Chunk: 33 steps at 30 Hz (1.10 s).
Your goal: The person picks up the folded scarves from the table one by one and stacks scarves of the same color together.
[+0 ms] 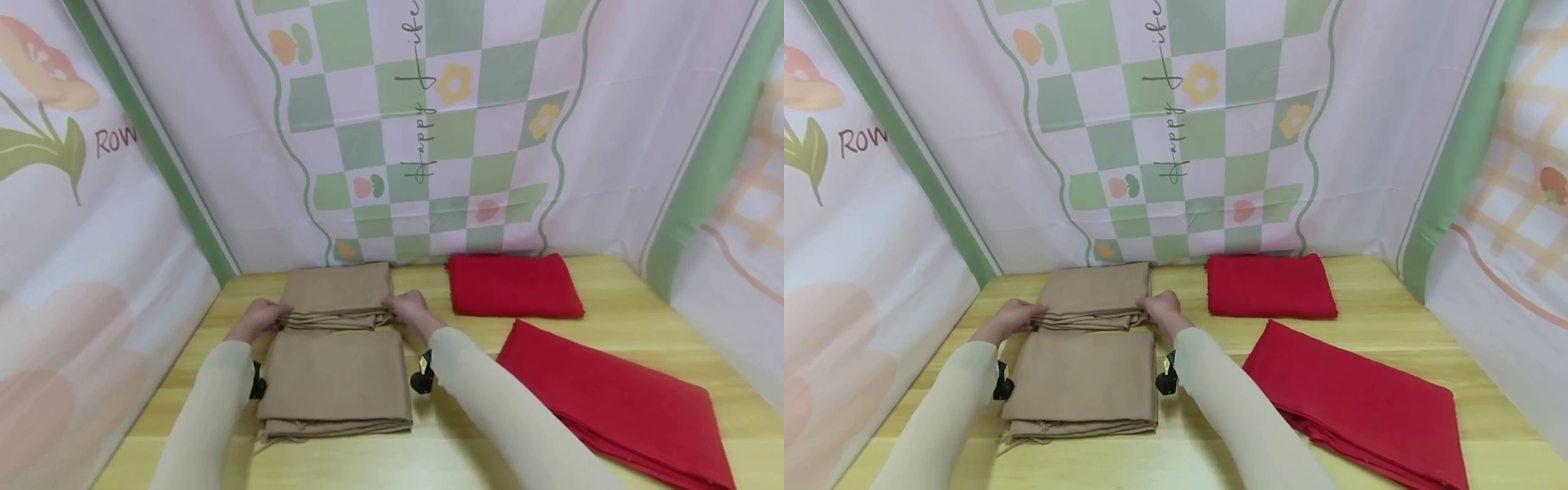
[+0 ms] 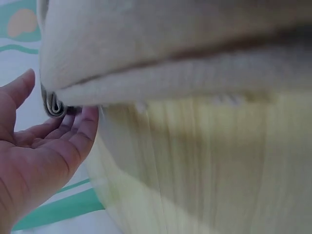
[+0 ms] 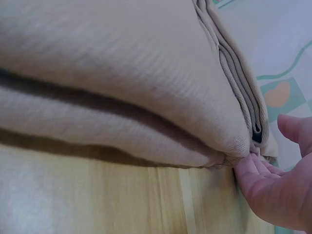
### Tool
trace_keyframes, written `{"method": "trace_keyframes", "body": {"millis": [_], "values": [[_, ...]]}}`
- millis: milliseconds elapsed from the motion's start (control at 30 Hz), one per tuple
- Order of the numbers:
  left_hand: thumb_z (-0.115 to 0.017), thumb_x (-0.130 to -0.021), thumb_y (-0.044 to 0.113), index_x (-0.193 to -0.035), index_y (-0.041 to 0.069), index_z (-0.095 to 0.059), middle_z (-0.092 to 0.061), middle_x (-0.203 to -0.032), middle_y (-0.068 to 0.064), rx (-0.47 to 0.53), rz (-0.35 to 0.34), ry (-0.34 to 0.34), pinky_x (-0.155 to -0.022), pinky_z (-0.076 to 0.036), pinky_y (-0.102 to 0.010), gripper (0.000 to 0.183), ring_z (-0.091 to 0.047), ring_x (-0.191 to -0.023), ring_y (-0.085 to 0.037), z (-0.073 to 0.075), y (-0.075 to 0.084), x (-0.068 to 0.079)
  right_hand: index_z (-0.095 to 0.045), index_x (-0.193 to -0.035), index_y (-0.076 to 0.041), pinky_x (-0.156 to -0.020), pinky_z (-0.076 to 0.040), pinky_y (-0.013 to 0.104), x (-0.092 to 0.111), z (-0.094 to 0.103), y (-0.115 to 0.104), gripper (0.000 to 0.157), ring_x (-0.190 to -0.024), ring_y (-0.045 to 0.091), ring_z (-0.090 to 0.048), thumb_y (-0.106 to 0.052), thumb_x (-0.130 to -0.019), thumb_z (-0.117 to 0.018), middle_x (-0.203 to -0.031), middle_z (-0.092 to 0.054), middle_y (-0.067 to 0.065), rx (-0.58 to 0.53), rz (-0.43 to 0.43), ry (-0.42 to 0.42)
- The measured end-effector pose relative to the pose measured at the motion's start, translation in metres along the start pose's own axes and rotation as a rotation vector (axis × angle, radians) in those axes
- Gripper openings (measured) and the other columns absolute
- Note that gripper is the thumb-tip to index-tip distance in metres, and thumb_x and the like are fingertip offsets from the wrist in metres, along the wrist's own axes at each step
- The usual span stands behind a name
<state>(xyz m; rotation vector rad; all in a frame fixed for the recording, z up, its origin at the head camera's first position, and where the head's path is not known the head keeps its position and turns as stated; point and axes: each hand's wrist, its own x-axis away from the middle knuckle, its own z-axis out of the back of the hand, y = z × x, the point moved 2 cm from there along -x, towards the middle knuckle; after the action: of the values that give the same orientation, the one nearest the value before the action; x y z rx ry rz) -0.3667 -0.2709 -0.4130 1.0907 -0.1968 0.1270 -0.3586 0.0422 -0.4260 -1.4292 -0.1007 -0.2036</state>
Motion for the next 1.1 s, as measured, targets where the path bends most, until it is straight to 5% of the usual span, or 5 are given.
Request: {"method": "trace_keyframes", "body": {"millis": [133, 333, 567, 767, 1100], "values": [[-0.057, -0.099, 0.019, -0.085, -0.006, -0.060, -0.054, -0.065, -0.001, 0.035, 0.038, -0.014, -0.056, -0.050, -0.023, 0.029, -0.055, -0.057, -0.011, 0.000, 0.000, -0.001, -0.059, -0.108, 0.014, -0.082, -0.056, 0.034, -0.006, -0.003, 0.000, 0.032, -0.087, 0.025, -0.064, -0.009, -0.089, -0.069, -0.097, -0.064, 0.018, -0.076, -0.054, -0.052], [-0.054, -0.100, 0.022, -0.089, -0.001, -0.053, -0.046, -0.064, 0.001, 0.100, 0.106, -0.020, -0.059, -0.049, -0.023, 0.026, -0.050, -0.059, -0.010, -0.002, -0.004, -0.005, -0.054, -0.115, 0.016, -0.085, -0.055, 0.036, -0.013, -0.005, 0.000, 0.035, -0.087, 0.025, -0.066, -0.007, -0.092, -0.065, -0.106, -0.066, 0.026, -0.192, -0.117, -0.106], [-0.049, -0.102, 0.021, -0.102, -0.006, -0.055, -0.056, -0.079, -0.001, 0.153, 0.084, -0.039, -0.074, -0.052, -0.028, 0.027, -0.056, -0.070, -0.009, -0.006, -0.004, -0.010, -0.062, -0.086, -0.001, -0.068, -0.053, 0.026, -0.015, -0.005, -0.001, 0.013, -0.064, 0.012, -0.056, -0.011, -0.091, -0.068, -0.073, -0.060, 0.004, -0.147, -0.089, -0.099], [-0.047, -0.103, 0.020, -0.108, -0.009, -0.054, -0.059, -0.076, 0.000, 0.202, 0.072, -0.043, -0.072, -0.052, -0.026, 0.030, -0.059, -0.070, -0.007, -0.006, -0.003, -0.011, -0.052, -0.069, -0.012, -0.055, -0.042, 0.021, -0.020, -0.007, 0.000, 0.028, -0.052, 0.008, -0.044, -0.019, -0.090, -0.069, -0.058, -0.045, -0.005, -0.064, -0.053, -0.055], [-0.048, -0.102, 0.014, -0.108, -0.012, -0.054, -0.058, -0.080, -0.003, 0.214, 0.086, -0.032, -0.076, -0.054, -0.029, 0.027, -0.059, -0.071, -0.009, -0.004, -0.004, -0.015, -0.049, -0.063, -0.012, -0.044, -0.038, 0.022, -0.037, -0.013, 0.002, 0.033, -0.044, 0.009, -0.039, -0.014, -0.087, -0.071, -0.052, -0.041, -0.004, -0.122, -0.040, -0.009]]}}
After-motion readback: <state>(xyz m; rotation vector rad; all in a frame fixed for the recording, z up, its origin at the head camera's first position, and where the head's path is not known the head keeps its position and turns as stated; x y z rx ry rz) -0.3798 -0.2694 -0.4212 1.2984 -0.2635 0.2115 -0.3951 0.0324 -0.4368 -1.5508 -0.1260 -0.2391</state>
